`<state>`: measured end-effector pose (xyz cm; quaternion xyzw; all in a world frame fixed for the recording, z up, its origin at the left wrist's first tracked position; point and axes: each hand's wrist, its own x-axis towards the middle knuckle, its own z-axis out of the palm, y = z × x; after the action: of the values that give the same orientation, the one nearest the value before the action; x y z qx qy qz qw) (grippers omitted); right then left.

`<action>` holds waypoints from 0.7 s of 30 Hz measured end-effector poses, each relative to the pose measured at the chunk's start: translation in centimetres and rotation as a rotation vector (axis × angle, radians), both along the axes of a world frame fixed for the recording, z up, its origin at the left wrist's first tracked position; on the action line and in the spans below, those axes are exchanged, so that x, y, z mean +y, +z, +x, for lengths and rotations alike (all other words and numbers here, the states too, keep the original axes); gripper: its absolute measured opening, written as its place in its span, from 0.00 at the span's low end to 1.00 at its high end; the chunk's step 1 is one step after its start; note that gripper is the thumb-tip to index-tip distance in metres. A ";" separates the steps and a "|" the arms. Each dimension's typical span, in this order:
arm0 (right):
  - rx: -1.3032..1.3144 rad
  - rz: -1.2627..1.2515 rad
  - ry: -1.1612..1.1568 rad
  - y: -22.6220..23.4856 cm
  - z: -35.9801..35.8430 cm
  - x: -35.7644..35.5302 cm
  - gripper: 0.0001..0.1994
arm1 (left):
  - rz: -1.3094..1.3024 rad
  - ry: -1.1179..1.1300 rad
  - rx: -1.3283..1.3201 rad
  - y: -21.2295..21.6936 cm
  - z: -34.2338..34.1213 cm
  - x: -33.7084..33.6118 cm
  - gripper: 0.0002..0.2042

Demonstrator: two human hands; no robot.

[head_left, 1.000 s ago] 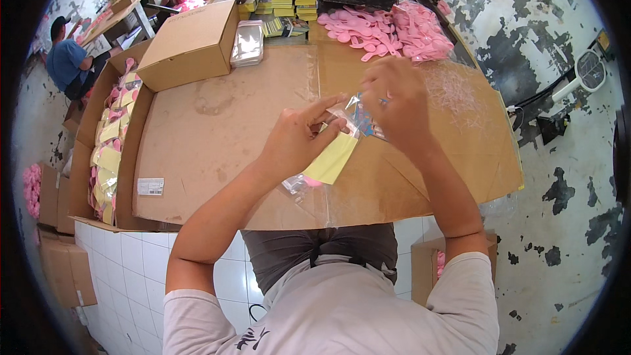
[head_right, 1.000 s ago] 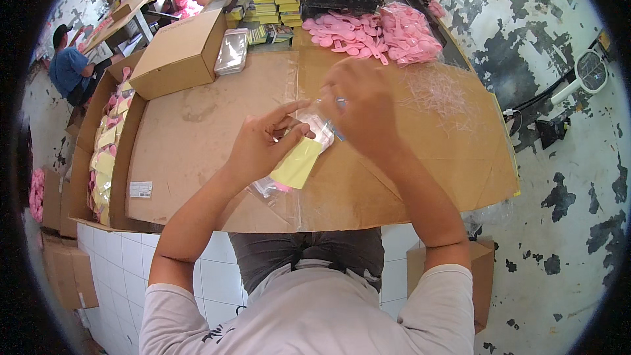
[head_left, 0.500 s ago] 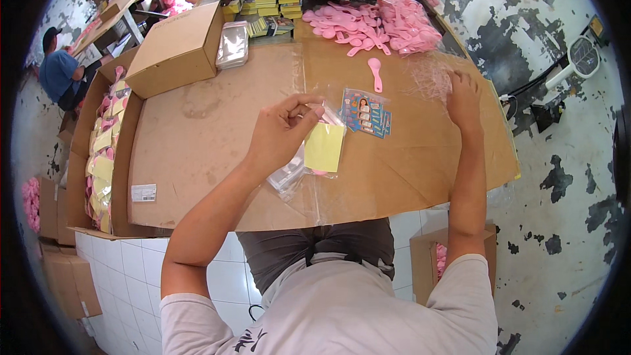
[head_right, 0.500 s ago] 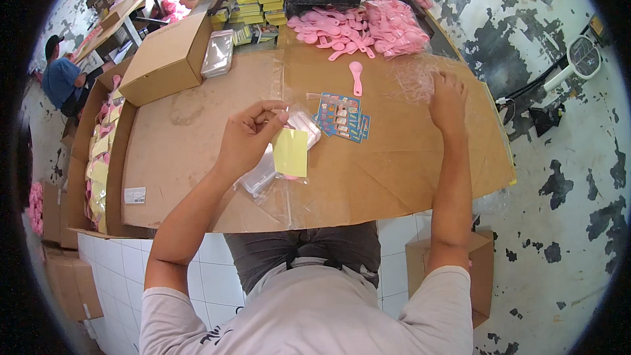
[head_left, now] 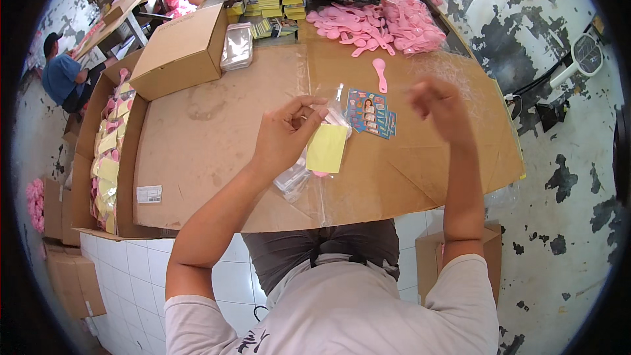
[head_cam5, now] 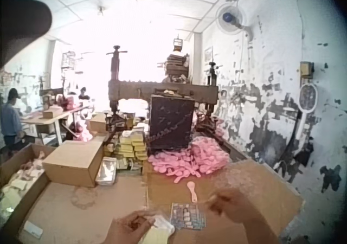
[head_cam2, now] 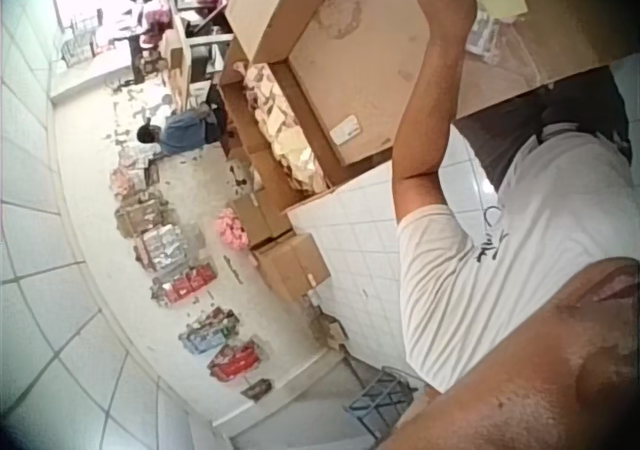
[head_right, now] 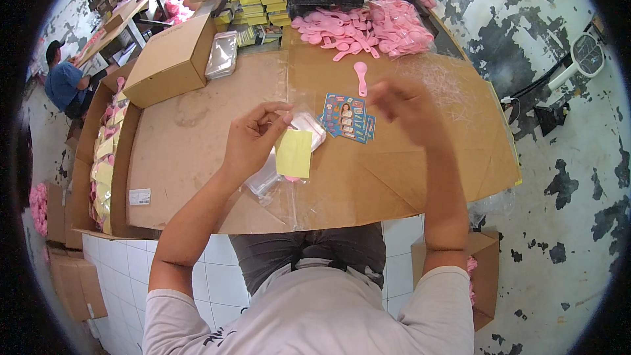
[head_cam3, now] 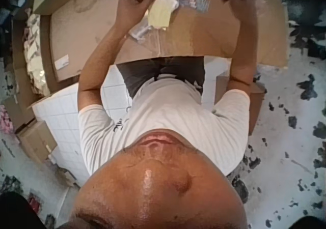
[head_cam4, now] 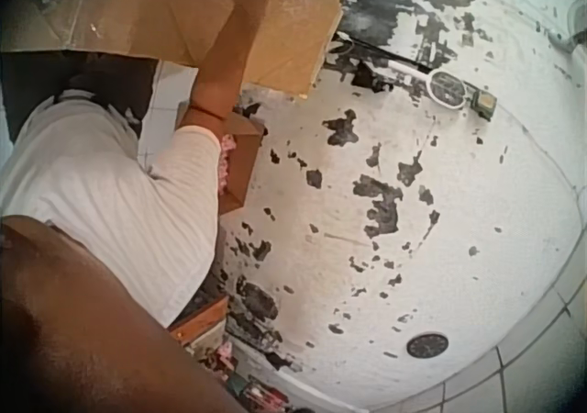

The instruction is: Packaging small plastic items with brand cards into clear plastic sleeves at a workstation.

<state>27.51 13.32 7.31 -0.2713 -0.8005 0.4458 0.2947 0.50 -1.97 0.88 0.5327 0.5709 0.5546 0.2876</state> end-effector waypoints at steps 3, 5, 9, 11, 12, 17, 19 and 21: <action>0.158 -0.192 0.334 -1.1 5.2 7.3 0.09 | -0.009 0.005 -0.003 0.1 0.1 0.0 0.12; -0.119 0.234 -0.237 -1.8 5.2 8.7 0.15 | -0.005 0.023 -0.004 -0.1 -0.2 -0.1 0.13; -0.763 1.196 -0.841 -7.0 9.7 12.2 0.24 | 0.028 -0.008 -0.060 -0.4 -0.2 0.2 0.13; -0.409 0.986 -0.600 -6.0 7.8 10.0 0.25 | 0.037 -0.001 -0.072 -0.5 -0.3 0.0 0.13; -0.412 0.982 -0.604 -5.0 7.0 8.9 0.25 | 0.036 -0.003 -0.100 -0.3 -0.2 0.0 0.13; -0.375 -0.179 -0.329 -2.1 4.9 10.1 0.28 | -0.008 0.020 -0.100 -0.8 -0.9 0.0 0.13; -0.468 0.275 -0.426 -6.7 9.8 14.9 0.23 | 0.015 0.000 -0.107 -0.9 -0.5 1.0 0.13; -0.544 0.730 -0.481 -8.3 10.7 16.6 0.19 | 0.006 0.005 -0.106 -1.0 -0.4 1.1 0.13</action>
<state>38.17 29.90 -1.03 -0.4332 -0.8667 -0.0296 0.2456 0.07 -0.84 -0.08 0.5021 0.5543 0.5846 0.3145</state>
